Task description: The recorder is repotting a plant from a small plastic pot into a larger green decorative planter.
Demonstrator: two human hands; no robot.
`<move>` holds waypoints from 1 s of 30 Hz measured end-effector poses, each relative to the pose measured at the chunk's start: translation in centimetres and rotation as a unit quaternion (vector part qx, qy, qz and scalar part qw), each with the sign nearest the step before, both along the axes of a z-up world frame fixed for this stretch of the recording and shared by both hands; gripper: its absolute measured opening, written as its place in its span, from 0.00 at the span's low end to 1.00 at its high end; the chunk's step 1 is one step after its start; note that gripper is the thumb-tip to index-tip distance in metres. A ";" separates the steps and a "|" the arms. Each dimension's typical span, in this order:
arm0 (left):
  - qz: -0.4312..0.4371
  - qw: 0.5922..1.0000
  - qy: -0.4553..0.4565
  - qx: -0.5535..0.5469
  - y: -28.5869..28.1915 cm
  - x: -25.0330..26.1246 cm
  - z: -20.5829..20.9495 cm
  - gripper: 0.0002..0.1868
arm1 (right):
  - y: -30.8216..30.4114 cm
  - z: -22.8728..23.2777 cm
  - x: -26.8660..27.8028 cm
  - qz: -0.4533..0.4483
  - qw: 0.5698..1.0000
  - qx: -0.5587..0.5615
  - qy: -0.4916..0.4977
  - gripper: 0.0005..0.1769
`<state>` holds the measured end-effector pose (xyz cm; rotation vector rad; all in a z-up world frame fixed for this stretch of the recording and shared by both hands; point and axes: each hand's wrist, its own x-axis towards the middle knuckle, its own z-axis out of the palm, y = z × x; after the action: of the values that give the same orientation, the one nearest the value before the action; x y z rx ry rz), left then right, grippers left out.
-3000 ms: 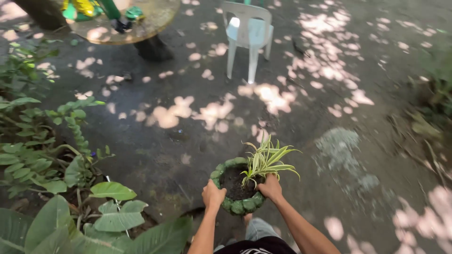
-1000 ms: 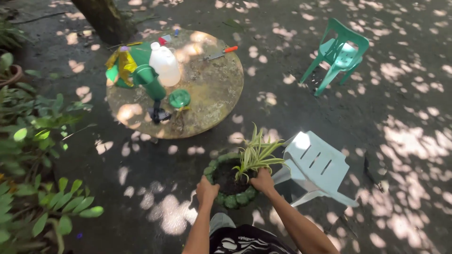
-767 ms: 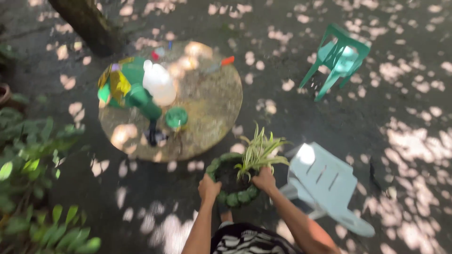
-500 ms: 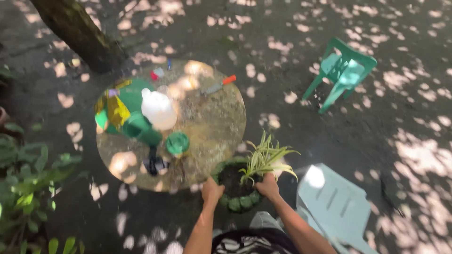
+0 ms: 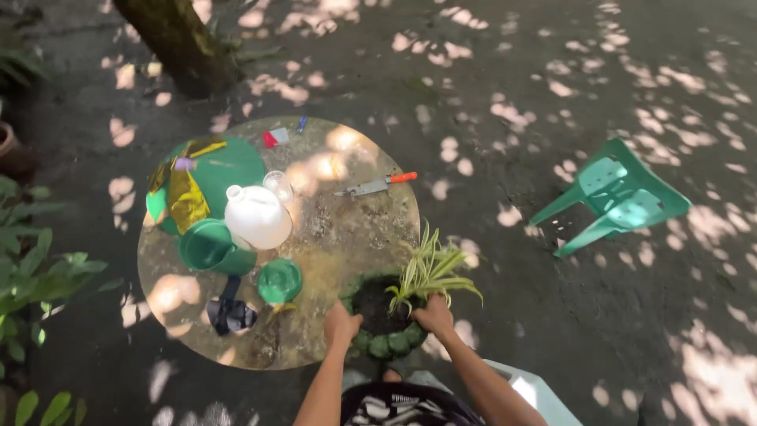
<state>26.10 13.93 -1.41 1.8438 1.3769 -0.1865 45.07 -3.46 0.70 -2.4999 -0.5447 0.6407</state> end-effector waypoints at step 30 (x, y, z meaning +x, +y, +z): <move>0.163 0.979 -0.025 0.121 18.6 15.4 -2.1 0.33 | 25.7 -3.8 20.3 0.183 0.982 0.038 -0.036 0.40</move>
<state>41.48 32.48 -3.50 1.7673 1.7023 0.2023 65.35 22.19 -3.05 -2.3766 -1.0520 0.6483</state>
